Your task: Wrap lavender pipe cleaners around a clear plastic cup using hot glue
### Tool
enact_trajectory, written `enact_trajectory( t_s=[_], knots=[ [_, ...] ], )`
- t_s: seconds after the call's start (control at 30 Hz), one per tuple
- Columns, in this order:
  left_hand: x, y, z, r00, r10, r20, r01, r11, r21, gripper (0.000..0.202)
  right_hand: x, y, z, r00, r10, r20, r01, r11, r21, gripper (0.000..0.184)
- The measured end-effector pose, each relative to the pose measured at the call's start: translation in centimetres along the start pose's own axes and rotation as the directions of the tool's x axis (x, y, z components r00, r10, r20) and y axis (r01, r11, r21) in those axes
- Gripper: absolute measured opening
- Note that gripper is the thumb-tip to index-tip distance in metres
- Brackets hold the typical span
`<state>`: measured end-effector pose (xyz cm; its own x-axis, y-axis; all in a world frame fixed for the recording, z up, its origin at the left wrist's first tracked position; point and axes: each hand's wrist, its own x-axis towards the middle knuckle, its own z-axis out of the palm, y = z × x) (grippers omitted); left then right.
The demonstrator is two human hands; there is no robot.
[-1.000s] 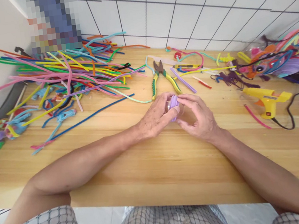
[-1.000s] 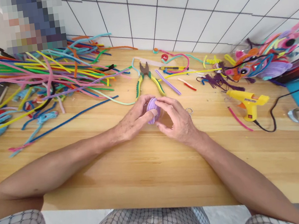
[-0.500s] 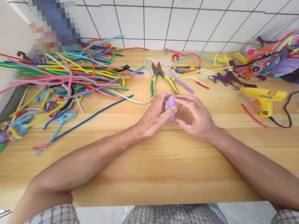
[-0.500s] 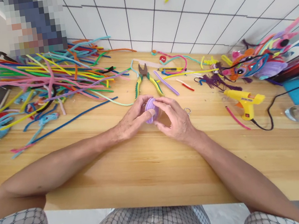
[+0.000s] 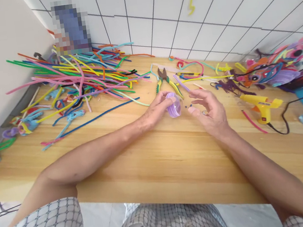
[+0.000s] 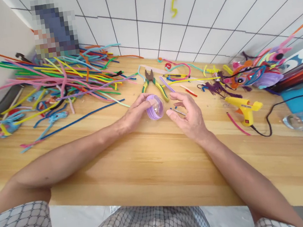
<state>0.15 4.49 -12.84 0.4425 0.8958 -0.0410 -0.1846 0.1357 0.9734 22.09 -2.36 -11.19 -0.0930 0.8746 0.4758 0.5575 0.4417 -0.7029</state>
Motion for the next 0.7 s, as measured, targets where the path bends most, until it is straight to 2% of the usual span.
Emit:
enact_trajectory(
  t_s=[0.1,0.2,0.4,0.47,0.53,0.7],
  knots=[
    [0.1,0.3,0.4,0.995,-0.094,-0.031,0.085,0.975,-0.206,0.029,0.1,-0.6,-0.2,0.994,0.099,0.042,-0.101,0.993,0.057,0.046],
    [-0.4,0.9,0.7,0.982,-0.183,0.043,0.187,0.923,-0.337,0.035,-0.2,-1.3,-0.3,0.991,0.116,0.062,-0.119,0.992,0.052,0.045],
    [-0.8,1.7,0.7,0.948,-0.271,0.167,0.315,0.876,-0.365,0.033,-1.3,-1.5,-0.9,0.990,0.132,0.054,-0.132,0.991,0.006,0.046],
    [-0.9,1.8,0.7,0.943,-0.280,0.178,0.328,0.869,-0.370,0.035,-1.6,-1.4,-1.1,0.990,0.129,0.050,-0.129,0.992,-0.008,0.045],
    [-1.0,1.8,0.8,0.948,-0.272,0.165,0.316,0.870,-0.378,0.033,-1.9,-1.6,-1.1,0.995,0.095,0.043,-0.092,0.994,-0.054,0.043],
    [-1.5,1.9,1.1,0.961,-0.246,0.124,0.276,0.876,-0.396,0.030,-2.3,-2.7,-0.4,0.995,-0.096,0.024,0.099,0.973,-0.208,0.036]
  ],
)
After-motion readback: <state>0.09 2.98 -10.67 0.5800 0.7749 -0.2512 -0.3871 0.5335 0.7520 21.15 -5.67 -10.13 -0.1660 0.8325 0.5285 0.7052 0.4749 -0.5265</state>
